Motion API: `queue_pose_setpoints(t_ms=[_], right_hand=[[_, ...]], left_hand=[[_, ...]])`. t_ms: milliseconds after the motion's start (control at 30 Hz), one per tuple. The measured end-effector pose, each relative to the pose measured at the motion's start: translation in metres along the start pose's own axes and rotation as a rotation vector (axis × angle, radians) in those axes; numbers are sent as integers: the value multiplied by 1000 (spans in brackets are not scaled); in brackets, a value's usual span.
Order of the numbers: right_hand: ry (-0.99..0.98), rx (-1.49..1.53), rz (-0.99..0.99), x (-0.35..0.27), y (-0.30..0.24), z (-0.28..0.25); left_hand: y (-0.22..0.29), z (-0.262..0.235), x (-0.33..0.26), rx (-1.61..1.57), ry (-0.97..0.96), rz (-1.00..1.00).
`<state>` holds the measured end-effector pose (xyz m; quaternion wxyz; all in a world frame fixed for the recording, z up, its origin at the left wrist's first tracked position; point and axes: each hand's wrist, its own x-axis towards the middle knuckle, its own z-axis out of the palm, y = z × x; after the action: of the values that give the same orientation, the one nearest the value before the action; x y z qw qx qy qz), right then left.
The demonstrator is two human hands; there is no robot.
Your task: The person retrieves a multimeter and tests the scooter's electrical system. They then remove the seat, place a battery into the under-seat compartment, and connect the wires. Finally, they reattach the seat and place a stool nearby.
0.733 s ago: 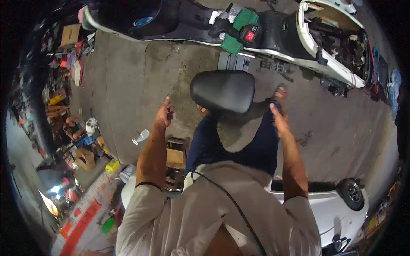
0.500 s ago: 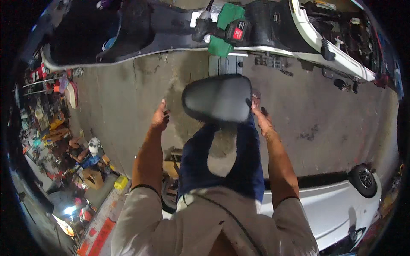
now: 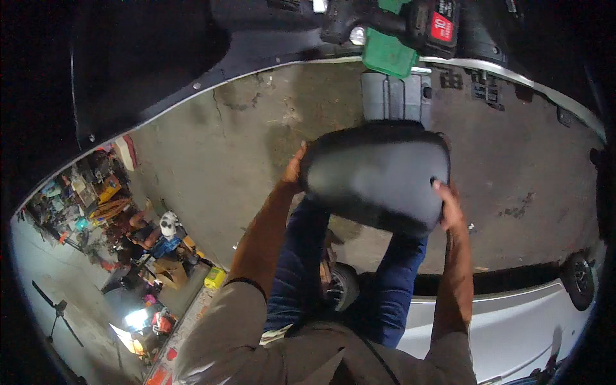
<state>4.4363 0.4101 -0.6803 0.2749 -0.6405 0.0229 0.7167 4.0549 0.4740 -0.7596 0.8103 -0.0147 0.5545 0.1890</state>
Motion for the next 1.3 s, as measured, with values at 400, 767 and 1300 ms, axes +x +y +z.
queue_pose_setpoints(t_ms=[400,767,1300], right_hand=[[-131,56,-329,53,31,222],[-201,84,-371,95,-2,296],[-243,60,-66,57,-31,261]], left_hand=[[171,-127,-100,152,360,266],[237,-153,-43,932,965,756],[124,-117,-69,237,1070,942]])
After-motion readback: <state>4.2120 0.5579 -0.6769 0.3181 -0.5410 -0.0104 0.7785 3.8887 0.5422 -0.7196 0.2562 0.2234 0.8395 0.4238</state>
